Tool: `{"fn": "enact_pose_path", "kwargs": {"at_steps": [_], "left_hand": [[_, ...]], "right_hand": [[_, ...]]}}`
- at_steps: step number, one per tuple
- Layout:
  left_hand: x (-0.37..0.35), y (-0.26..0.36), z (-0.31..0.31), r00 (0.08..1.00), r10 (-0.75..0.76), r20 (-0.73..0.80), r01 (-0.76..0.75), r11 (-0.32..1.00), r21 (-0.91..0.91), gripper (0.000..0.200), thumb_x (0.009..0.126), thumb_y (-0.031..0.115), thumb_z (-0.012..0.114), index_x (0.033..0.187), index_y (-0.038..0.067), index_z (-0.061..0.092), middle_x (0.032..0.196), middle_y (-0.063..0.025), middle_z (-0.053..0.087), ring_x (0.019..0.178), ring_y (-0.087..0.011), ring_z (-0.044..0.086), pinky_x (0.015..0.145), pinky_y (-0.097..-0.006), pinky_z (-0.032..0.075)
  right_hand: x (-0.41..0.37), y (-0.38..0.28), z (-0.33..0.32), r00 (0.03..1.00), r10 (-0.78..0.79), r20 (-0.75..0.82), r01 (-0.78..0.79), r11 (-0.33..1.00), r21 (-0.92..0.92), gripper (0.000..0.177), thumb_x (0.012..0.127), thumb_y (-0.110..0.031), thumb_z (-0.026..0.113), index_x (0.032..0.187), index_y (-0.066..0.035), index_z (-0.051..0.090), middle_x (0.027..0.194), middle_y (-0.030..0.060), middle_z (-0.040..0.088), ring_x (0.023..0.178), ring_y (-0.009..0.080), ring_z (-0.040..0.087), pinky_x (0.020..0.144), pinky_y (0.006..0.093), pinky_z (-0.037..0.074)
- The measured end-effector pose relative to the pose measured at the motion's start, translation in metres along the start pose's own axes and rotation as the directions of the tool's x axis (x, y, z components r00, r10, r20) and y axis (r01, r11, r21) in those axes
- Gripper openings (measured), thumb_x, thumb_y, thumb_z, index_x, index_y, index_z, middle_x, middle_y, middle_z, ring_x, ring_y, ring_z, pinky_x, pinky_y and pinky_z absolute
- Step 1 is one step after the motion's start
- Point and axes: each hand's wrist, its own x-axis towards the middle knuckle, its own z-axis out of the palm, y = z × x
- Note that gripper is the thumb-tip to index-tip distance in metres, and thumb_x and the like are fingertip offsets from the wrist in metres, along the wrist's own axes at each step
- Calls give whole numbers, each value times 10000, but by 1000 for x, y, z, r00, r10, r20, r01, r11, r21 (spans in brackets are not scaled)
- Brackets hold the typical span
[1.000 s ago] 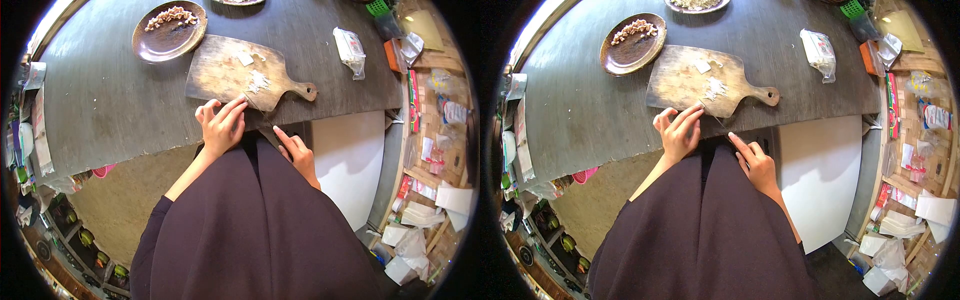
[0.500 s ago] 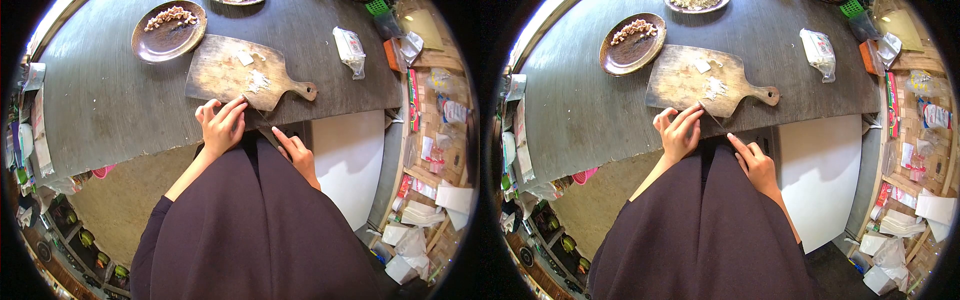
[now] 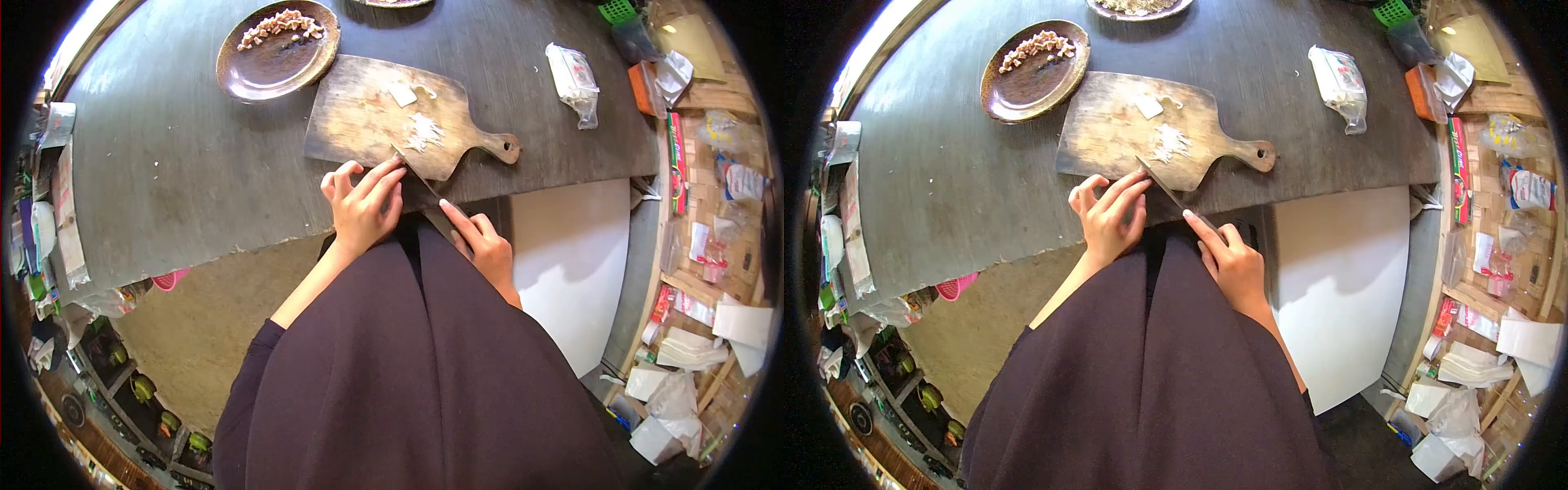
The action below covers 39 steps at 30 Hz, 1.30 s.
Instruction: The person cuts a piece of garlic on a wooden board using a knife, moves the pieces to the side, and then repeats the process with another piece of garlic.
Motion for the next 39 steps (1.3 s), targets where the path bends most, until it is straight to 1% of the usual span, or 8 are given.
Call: {"fn": "enact_pose_path", "kwargs": {"at_steps": [2,7,13,22,29,39], "left_hand": [[0,1,0,1000,-3,-3,3,1000,-4,308,830,192,776,1136,227,773,1291,132,725,1148,-234,527,1041,-433,305],[0,1,0,1000,1,-4,-1,1000,-1,303,830,192,780,1131,226,769,1288,135,724,1139,-234,524,1032,-430,304],[1,1,-1,1000,5,1,-5,1000,3,297,831,192,780,1127,222,772,1293,133,724,1138,-236,527,1033,-432,310],[1,1,0,1000,2,3,-2,1000,-1,295,832,195,780,1125,221,775,1292,131,724,1138,-237,534,1039,-433,311],[0,-1,1,1000,2,-2,-2,1000,-5,286,834,205,777,1120,223,774,1289,130,724,1136,-235,534,1037,-434,309],[0,-1,2,1000,-2,4,2,1000,-2,273,832,208,776,1105,221,776,1276,122,728,1141,-238,534,1036,-442,313]], "right_hand": [[-3,3,-6,1000,0,5,0,1000,-10,627,907,-97,747,1463,-363,636,864,33,571,628,220,643,594,380,577],[-4,6,-12,999,30,-12,-29,999,41,616,910,-61,724,1460,-327,648,866,39,584,620,220,623,588,363,555],[-4,7,-15,1000,-3,0,3,995,99,600,909,-61,727,1452,-307,659,877,42,597,617,212,616,589,359,544],[-2,5,-17,999,-21,24,19,997,80,579,909,-62,726,1439,-289,671,879,53,598,628,219,621,598,361,553],[0,6,-19,999,-26,36,24,998,61,577,907,-60,716,1437,-285,673,886,56,604,636,220,631,608,362,562],[3,5,-16,999,-28,45,27,999,35,581,913,-68,709,1437,-316,668,875,54,594,635,230,636,604,366,561]]}}
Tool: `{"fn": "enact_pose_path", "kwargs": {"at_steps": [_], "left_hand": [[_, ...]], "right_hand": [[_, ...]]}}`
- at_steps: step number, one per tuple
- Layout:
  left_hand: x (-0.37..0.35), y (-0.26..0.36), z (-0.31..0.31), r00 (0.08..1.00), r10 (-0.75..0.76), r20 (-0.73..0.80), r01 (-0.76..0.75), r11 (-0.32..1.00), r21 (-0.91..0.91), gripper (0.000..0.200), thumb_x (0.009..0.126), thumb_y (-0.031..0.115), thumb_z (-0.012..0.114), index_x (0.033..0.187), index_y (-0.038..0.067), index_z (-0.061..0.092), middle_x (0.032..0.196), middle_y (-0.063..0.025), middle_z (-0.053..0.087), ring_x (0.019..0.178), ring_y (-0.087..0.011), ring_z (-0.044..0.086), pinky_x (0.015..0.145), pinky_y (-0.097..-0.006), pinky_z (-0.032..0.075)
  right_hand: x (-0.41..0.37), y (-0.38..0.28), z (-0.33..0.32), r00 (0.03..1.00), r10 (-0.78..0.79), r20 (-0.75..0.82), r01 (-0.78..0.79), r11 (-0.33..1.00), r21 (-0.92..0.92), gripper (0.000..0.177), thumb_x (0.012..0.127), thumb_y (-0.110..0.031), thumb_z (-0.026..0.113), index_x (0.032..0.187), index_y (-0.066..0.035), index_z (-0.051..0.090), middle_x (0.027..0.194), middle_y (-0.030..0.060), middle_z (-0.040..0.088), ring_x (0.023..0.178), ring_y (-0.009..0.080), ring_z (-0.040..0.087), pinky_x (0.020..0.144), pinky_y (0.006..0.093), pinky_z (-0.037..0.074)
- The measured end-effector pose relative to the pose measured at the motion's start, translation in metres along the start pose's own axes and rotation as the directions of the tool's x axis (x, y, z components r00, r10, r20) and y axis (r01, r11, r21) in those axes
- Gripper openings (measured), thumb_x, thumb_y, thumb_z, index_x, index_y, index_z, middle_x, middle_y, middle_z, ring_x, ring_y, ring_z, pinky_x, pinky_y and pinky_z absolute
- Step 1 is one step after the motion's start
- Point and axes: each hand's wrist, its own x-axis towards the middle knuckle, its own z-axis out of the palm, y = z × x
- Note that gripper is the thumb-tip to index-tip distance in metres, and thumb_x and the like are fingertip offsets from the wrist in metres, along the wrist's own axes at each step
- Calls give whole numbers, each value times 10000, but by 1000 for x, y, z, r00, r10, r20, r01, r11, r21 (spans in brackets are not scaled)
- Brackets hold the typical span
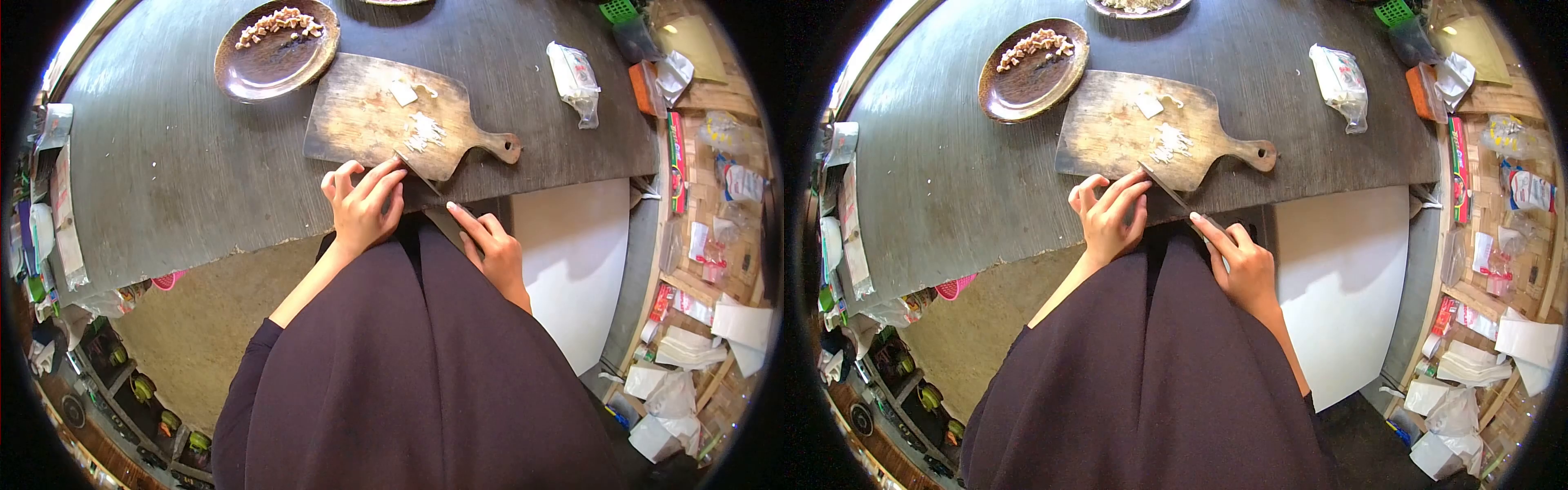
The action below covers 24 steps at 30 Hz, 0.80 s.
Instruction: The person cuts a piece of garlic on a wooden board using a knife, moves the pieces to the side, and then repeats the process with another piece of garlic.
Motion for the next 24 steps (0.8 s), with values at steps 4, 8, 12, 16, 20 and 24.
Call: {"fn": "enact_pose_path", "kwargs": {"at_steps": [4,8,12,16,20,24], "left_hand": [[0,0,0,1000,9,3,-9,1000,8,269,832,205,774,1102,214,776,1270,114,730,1146,-242,534,1037,-445,316],[-1,0,0,1000,6,-1,-6,1000,2,271,830,207,777,1101,213,776,1273,111,730,1148,-243,533,1037,-443,316],[0,0,-1,1000,8,0,-8,1000,-6,281,831,206,778,1113,213,774,1287,113,726,1146,-244,530,1035,-439,316],[0,1,-2,1000,7,6,-7,1000,-8,288,834,199,777,1122,212,771,1298,120,721,1145,-244,529,1035,-438,316],[0,1,-1,1000,9,4,-9,1000,-3,286,833,196,779,1118,212,772,1294,118,724,1145,-243,528,1034,-437,316],[0,1,-1,1000,5,-3,-5,1000,-13,280,831,193,781,1110,211,774,1284,114,729,1142,-242,530,1033,-439,315]], "right_hand": [[8,2,7,999,-23,-23,24,1000,20,577,915,-67,707,1433,-320,670,866,52,592,623,234,633,594,371,555],[9,3,5,998,-43,-37,44,999,13,572,914,-67,708,1429,-314,675,866,51,595,616,232,630,584,367,547],[4,8,3,999,-27,-33,27,1000,-7,561,913,-66,711,1418,-307,684,871,48,600,601,220,619,575,357,539],[4,6,2,999,-20,-38,20,1000,-11,562,910,-60,713,1416,-302,686,873,47,604,601,211,616,574,355,537],[1,6,0,999,-35,-28,35,999,1,566,905,-53,713,1418,-293,686,873,47,605,609,216,618,581,356,540],[1,6,0,998,-48,-40,50,998,39,577,900,-47,711,1424,-288,681,872,49,606,612,223,617,592,359,547]]}}
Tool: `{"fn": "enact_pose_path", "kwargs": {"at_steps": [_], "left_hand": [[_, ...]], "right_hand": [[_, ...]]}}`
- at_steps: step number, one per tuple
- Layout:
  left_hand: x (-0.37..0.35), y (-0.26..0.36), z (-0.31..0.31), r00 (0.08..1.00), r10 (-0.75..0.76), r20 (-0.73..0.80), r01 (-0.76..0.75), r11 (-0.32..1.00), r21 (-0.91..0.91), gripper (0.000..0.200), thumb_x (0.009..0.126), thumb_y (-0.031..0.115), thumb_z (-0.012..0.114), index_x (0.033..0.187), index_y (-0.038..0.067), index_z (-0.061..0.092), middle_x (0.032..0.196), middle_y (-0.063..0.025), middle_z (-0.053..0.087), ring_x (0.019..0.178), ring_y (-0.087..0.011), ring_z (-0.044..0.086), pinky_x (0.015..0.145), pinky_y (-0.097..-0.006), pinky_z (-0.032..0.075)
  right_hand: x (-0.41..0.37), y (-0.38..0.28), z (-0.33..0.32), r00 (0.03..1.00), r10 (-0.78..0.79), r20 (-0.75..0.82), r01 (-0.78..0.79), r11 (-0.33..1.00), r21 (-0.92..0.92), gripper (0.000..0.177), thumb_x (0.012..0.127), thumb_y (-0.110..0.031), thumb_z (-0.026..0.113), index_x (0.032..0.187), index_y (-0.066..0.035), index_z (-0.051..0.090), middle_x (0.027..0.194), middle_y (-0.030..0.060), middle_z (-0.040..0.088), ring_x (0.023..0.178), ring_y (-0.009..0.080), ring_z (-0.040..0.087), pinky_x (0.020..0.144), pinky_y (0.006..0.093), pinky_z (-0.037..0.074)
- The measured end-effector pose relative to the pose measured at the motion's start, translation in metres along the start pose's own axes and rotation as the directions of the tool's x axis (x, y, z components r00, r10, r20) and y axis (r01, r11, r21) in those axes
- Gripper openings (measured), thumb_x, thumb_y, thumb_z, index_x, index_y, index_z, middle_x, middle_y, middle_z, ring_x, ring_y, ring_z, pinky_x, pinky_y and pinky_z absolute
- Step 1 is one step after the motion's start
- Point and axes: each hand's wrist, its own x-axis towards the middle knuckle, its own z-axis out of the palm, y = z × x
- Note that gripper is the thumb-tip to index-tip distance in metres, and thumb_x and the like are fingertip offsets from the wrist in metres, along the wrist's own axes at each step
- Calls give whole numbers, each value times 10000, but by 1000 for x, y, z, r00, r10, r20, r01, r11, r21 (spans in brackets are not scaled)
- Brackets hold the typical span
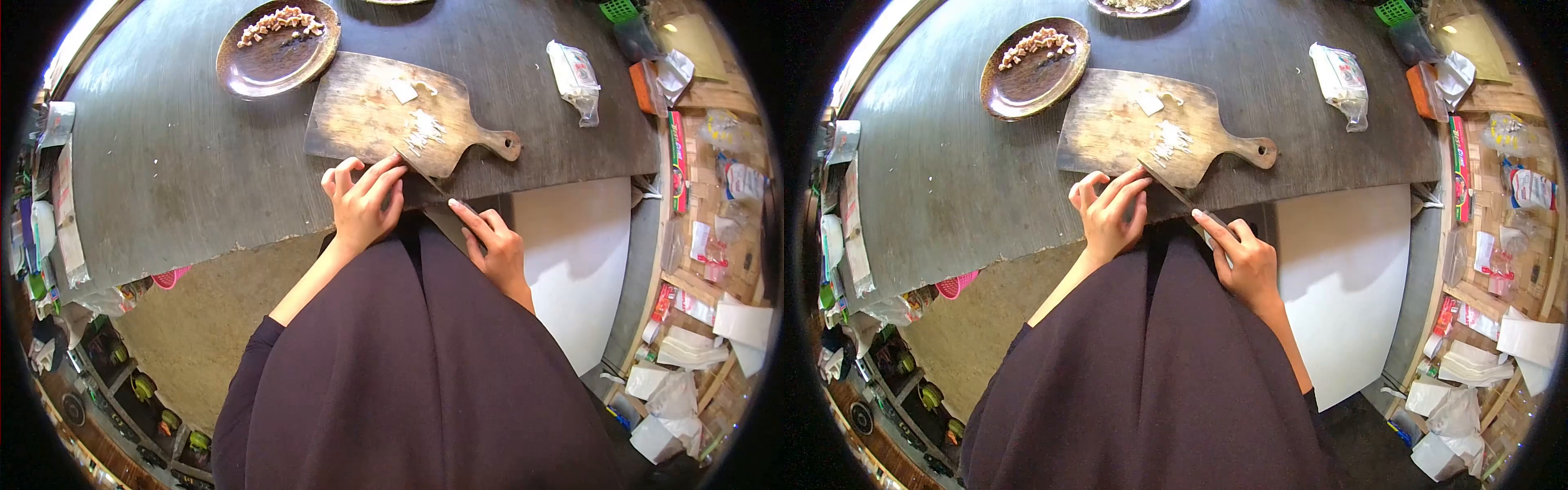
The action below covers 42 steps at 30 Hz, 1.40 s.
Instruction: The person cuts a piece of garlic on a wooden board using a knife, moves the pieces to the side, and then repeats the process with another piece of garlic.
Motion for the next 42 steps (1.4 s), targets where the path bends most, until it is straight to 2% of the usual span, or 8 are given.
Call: {"fn": "enact_pose_path", "kwargs": {"at_steps": [17,26,31,42], "left_hand": [[-2,-2,2,1000,-1,-7,1,1000,-1,261,821,200,786,1081,216,779,1251,115,737,1135,-238,538,1036,-447,306],[-1,-2,2,1000,-9,-21,9,1000,-3,234,816,201,785,1050,211,774,1245,131,738,1131,-233,535,1037,-439,302],[0,-1,1,1000,-5,-20,5,1000,-11,227,814,202,786,1041,208,774,1264,139,737,1118,-230,535,1035,-428,303],[1,-1,1,1000,-3,-26,2,1000,-21,137,814,204,785,948,193,761,1248,135,744,1118,-239,539,1031,-434,308]], "right_hand": [[7,3,2,999,0,52,0,1000,-11,589,912,-71,707,1444,-320,659,867,52,598,615,228,629,585,363,548],[2,5,4,999,-43,10,44,991,-129,584,898,-66,716,1428,-308,675,864,52,578,612,218,635,571,356,536],[5,5,5,998,-8,-59,2,994,-105,576,890,-48,717,1414,-284,690,866,50,596,615,218,626,577,355,534],[0,8,3,999,-25,-22,26,999,27,569,878,-31,719,1401,-254,702,863,56,634,617,225,628,575,361,538]]}}
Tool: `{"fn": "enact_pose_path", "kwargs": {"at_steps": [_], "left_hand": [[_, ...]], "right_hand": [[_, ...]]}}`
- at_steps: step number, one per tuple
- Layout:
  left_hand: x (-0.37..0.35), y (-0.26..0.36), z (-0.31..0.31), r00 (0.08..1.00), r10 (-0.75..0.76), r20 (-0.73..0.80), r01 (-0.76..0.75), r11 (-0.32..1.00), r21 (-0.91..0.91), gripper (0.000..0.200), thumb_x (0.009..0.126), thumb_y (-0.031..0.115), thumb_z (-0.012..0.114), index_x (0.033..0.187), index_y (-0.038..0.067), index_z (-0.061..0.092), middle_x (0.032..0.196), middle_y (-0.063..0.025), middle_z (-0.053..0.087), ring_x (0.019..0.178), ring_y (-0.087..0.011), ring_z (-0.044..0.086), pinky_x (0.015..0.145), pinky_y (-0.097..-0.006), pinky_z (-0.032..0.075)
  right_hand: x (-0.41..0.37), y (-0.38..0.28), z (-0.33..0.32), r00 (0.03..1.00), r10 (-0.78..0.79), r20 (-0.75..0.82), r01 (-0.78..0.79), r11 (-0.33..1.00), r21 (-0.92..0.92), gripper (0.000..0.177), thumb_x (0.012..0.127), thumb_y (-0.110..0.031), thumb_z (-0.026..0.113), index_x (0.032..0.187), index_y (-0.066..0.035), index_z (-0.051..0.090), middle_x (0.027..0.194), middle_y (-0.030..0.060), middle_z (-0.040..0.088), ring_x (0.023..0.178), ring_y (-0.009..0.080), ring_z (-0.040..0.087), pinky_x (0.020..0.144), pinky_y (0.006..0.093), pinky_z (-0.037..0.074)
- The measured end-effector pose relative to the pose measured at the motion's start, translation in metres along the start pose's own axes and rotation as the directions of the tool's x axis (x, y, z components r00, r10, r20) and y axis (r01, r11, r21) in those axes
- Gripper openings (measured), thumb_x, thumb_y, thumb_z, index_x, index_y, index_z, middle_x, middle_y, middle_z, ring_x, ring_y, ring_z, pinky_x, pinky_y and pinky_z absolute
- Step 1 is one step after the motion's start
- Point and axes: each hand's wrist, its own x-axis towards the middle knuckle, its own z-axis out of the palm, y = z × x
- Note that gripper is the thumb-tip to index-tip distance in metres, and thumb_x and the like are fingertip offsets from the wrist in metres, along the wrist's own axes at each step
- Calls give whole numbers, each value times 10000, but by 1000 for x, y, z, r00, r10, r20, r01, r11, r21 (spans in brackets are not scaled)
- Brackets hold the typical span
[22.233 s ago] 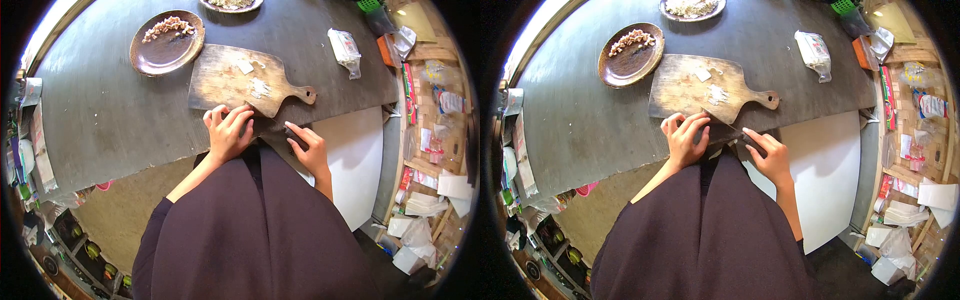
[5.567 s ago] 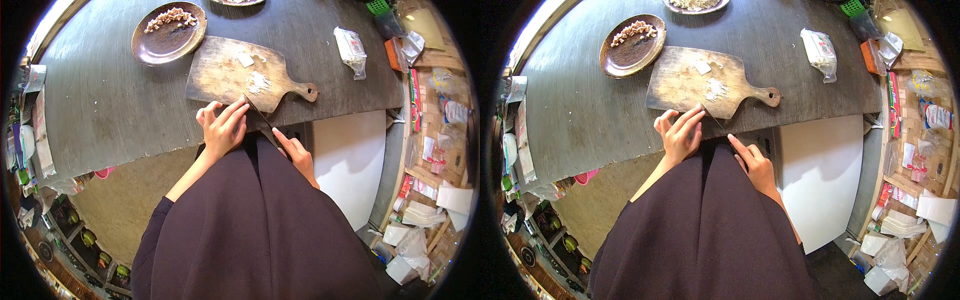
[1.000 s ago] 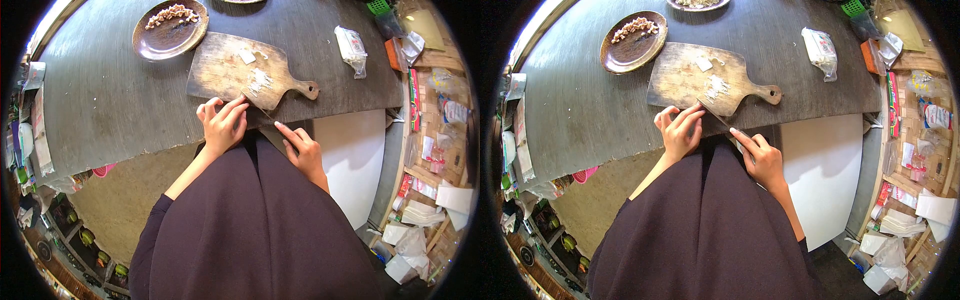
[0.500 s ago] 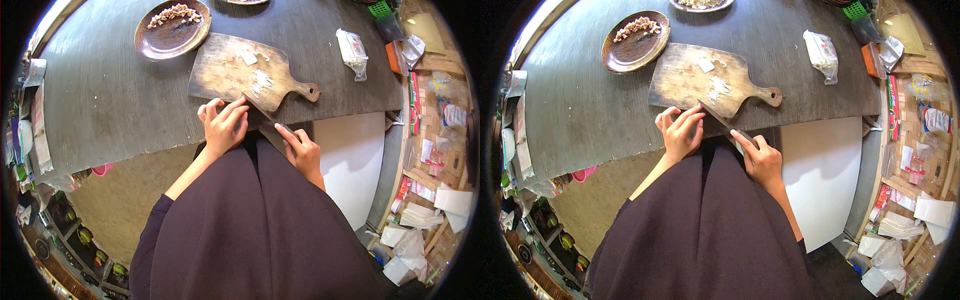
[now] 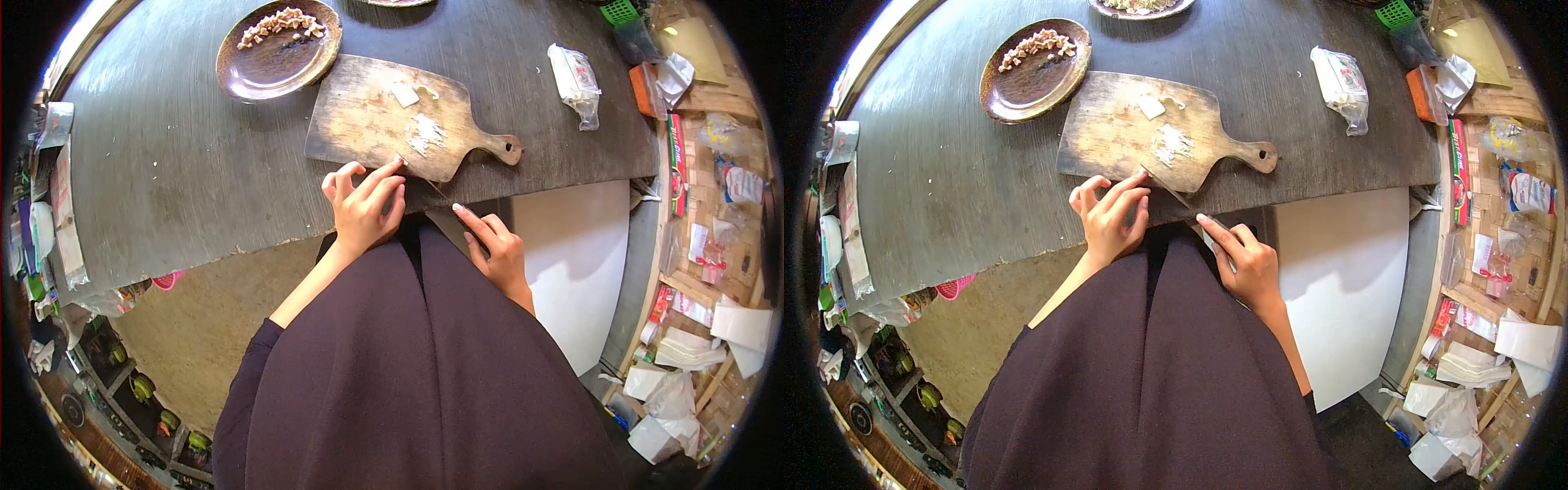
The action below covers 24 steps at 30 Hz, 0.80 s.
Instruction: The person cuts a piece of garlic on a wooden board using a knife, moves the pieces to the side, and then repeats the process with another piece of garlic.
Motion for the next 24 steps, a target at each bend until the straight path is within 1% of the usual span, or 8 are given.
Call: {"fn": "enact_pose_path", "kwargs": {"at_steps": [11,13,14,16,24], "left_hand": [[-1,-1,1,1000,-11,-1,11,1000,-11,106,819,205,782,921,191,757,1231,132,749,1118,-244,536,1032,-436,311],[-1,-1,1,1000,-13,3,13,1000,-15,105,819,208,781,919,191,757,1227,132,750,1118,-244,537,1033,-442,309],[-1,-1,1,1000,-13,4,13,1000,-15,105,819,208,781,919,191,757,1227,132,750,1118,-244,537,1033,-442,309],[-1,-1,1,1000,-19,4,19,1000,-16,112,816,211,783,923,193,757,1223,132,751,1117,-243,536,1032,-448,308],[-3,-2,2,1000,-19,-10,19,1000,-16,121,814,209,785,929,198,749,1235,138,748,1121,-235,530,1034,-439,297]], "right_hand": [[13,2,-15,998,13,58,-18,997,81,531,895,-43,725,1380,-258,715,844,66,648,610,238,620,567,371,522],[18,-1,-20,996,30,82,-34,998,46,516,900,-60,735,1370,-272,722,834,64,640,605,230,614,564,366,517],[17,-1,-19,996,30,82,-34,998,46,516,900,-60,735,1370,-272,722,834,64,640,605,230,614,564,366,517],[16,-3,-15,998,21,63,-20,1000,-13,506,903,-73,742,1362,-285,726,812,53,622,598,215,609,562,355,517],[10,3,-4,1000,-11,7,12,999,-39,513,895,-78,747,1358,-297,730,809,35,605,593,203,599,563,345,518]]}}
